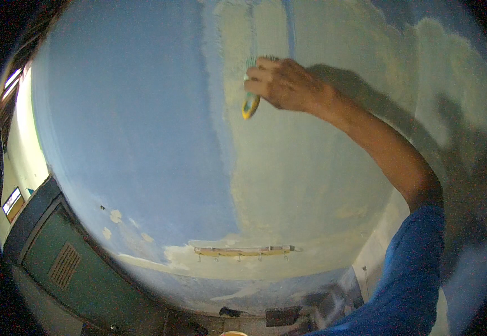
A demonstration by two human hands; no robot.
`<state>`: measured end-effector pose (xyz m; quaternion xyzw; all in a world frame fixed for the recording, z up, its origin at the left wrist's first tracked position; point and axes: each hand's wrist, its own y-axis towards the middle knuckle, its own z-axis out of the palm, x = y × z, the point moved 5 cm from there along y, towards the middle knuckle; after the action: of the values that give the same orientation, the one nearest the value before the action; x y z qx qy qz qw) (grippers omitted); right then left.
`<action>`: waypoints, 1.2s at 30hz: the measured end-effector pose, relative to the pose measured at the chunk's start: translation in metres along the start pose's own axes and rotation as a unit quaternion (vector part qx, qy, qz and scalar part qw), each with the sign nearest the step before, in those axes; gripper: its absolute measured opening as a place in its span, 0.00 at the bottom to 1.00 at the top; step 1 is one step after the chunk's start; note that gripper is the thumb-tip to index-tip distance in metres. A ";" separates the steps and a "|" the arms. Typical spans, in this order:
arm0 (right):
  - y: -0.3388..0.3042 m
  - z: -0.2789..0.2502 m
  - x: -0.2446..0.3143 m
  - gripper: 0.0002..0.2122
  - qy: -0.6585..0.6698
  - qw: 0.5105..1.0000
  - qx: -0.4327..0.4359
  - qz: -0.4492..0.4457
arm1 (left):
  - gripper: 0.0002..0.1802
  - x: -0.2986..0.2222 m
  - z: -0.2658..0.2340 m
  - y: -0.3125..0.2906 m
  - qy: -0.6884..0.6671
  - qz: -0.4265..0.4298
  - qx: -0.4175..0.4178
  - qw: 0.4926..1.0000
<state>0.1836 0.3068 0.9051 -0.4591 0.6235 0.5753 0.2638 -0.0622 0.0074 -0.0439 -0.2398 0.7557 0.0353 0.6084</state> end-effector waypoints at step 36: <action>-0.002 -0.005 -0.119 0.10 0.202 0.810 -0.246 0.493 | 0.24 -0.007 0.006 -0.009 -0.145 -0.032 0.004 0.989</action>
<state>0.2390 0.3341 1.0074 -0.2452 0.6433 0.6561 -0.3092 -0.0522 0.0036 -0.0366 -0.2542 0.6518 0.0475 0.7130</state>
